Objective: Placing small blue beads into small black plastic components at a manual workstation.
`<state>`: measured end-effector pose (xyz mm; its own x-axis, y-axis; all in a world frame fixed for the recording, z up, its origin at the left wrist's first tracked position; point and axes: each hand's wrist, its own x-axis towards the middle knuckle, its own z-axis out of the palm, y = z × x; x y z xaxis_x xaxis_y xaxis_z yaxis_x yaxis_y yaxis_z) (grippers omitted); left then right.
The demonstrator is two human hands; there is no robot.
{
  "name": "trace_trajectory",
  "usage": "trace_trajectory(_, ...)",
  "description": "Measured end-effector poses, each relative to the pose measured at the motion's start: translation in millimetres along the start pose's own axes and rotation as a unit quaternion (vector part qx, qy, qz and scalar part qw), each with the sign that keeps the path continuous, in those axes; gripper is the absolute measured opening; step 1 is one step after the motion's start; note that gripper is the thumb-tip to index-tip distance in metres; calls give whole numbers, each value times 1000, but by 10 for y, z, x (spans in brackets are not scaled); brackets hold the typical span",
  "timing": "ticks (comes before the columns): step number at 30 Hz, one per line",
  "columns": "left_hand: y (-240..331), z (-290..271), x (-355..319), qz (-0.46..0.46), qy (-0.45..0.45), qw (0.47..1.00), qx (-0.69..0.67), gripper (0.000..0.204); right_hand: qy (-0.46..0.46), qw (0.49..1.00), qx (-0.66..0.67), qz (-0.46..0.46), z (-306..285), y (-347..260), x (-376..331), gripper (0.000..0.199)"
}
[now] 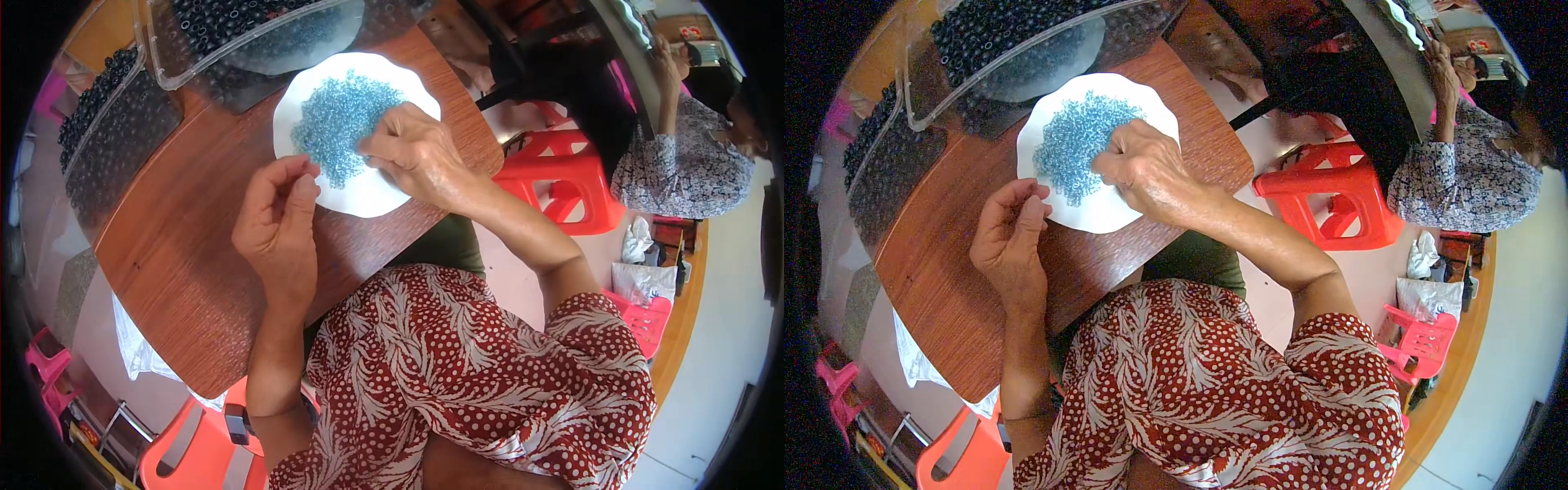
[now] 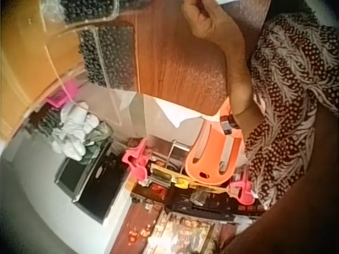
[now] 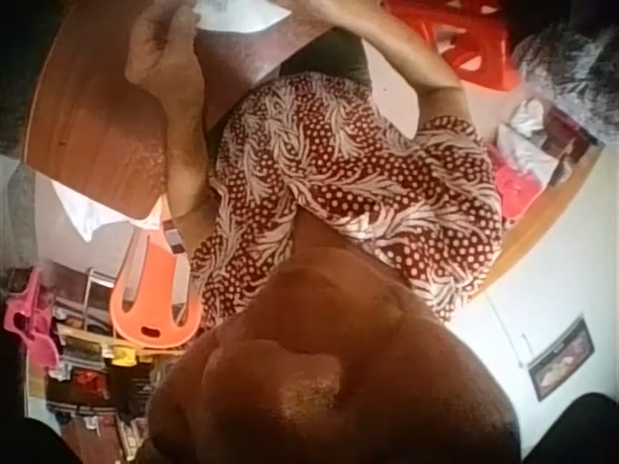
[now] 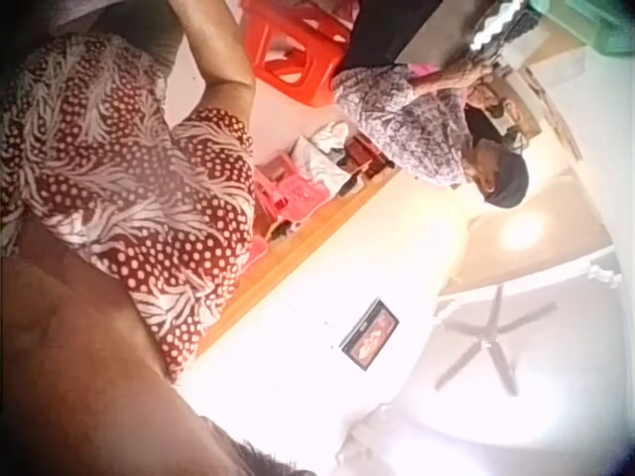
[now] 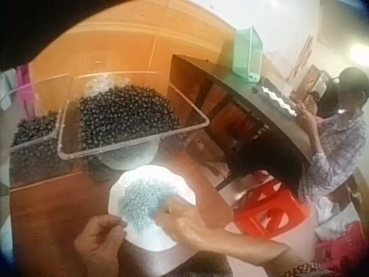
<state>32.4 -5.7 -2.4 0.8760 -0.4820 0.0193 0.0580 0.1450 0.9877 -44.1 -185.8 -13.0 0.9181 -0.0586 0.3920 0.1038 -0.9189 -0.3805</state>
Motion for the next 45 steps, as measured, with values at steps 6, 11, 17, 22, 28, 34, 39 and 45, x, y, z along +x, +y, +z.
trace_trajectory(6, -8, -8, -12, 32, 7, 998, 44, 11, 4, 1000, 9, -16, -15, -11, 15, 19)
trace_trajectory(11, -5, 22, -3, 91, -21, 991, 95, 10, 40, 983, 173, 42, -190, -155, 7, 14)
trace_trajectory(17, -7, 129, -40, 128, -66, 985, 94, 12, 18, 880, 414, 234, -307, -381, 7, 9)
trace_trajectory(22, -34, 159, -22, 68, -90, 994, 10, 13, 28, 875, 420, 237, -248, -416, 42, 9)
trace_trajectory(28, 64, 137, -22, -84, -94, 986, -113, 14, 41, 925, 339, 168, -247, -464, 31, 9)
trace_trajectory(34, 51, 157, 17, -108, -79, 982, -135, 14, 112, 985, 126, -39, -240, -402, 75, 13)
trace_trajectory(39, -8, 200, 39, -88, -70, 982, -148, 15, 116, 980, 161, -16, -190, -368, 67, 11)
trace_trajectory(45, -71, 203, 46, -72, -55, 983, -158, 22, 149, 971, 183, 32, -86, -411, 56, 12)
